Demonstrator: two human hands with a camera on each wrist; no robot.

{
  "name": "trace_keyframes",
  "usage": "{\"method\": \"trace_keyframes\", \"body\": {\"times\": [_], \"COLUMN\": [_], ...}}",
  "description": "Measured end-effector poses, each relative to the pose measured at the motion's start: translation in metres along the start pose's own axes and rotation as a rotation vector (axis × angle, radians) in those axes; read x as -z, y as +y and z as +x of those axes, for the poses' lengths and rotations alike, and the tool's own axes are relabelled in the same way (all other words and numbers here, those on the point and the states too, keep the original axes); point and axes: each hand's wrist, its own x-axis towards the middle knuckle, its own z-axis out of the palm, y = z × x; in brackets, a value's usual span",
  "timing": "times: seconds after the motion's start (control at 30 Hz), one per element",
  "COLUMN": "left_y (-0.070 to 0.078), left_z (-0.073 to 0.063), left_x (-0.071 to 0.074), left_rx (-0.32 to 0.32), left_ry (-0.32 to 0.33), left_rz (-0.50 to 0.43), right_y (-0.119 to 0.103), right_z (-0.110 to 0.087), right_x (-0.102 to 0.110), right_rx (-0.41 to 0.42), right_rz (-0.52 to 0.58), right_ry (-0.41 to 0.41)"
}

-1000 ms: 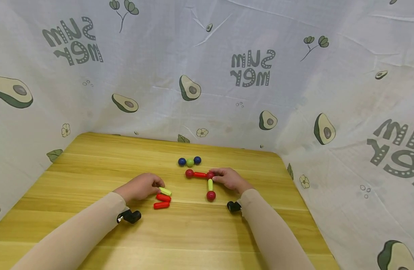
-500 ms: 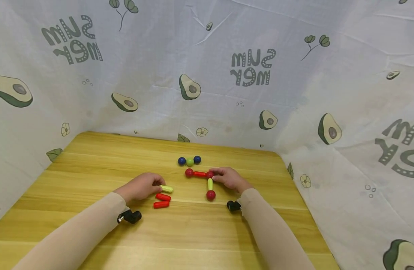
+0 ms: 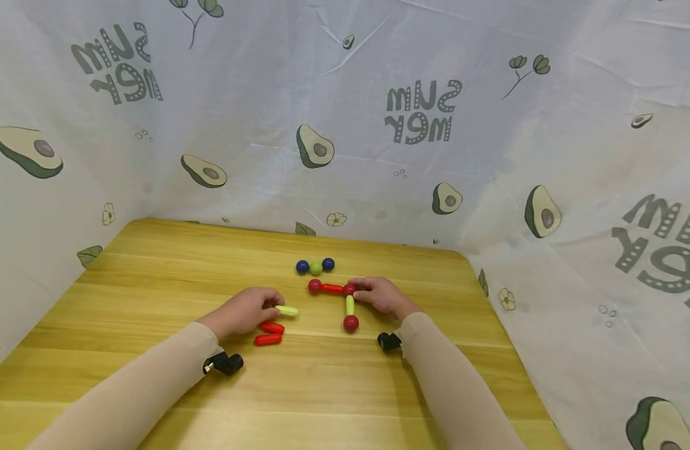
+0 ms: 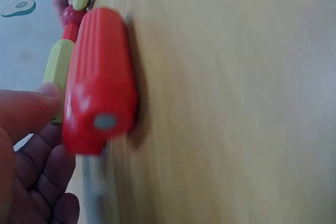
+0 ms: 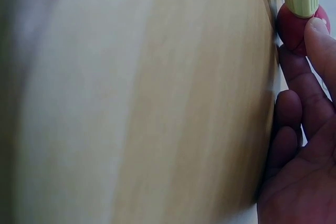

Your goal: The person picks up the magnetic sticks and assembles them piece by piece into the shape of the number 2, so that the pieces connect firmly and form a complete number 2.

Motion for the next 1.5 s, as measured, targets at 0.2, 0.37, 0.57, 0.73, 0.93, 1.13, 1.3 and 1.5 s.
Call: {"method": "trace_keyframes", "body": {"times": [0.2, 0.37, 0.57, 0.73, 0.93, 1.13, 1.3, 1.5], "left_y": [0.011, 0.021, 0.030, 0.034, 0.040, 0.045, 0.051, 0.054], "left_z": [0.007, 0.011, 0.016, 0.019, 0.022, 0.024, 0.022, 0.022], "left_x": [-0.008, -0.015, -0.024, -0.037, -0.051, -0.060, -0.063, -0.067], "left_rx": [-0.028, -0.034, -0.027, -0.022, -0.046, -0.063, -0.080, -0.090], "left_ry": [0.010, 0.007, 0.005, 0.019, 0.023, 0.010, 0.008, -0.007], "left_rz": [-0.025, -0.021, -0.008, -0.023, -0.015, 0.006, 0.020, 0.032], "right_y": [-0.001, -0.003, -0.003, 0.000, 0.004, 0.004, 0.003, 0.001], "right_z": [0.001, 0.002, 0.001, -0.001, -0.002, -0.006, -0.008, -0.013], "right_x": [0.003, 0.004, 0.004, 0.001, -0.002, -0.005, -0.008, -0.011], "right_rx": [-0.007, -0.011, -0.013, 0.013, 0.030, 0.035, 0.036, 0.021], "right_rz": [0.000, 0.000, -0.007, -0.035, -0.038, -0.031, -0.031, -0.008], "right_ry": [-0.004, -0.011, -0.022, -0.022, -0.002, 0.004, 0.006, 0.010]}}
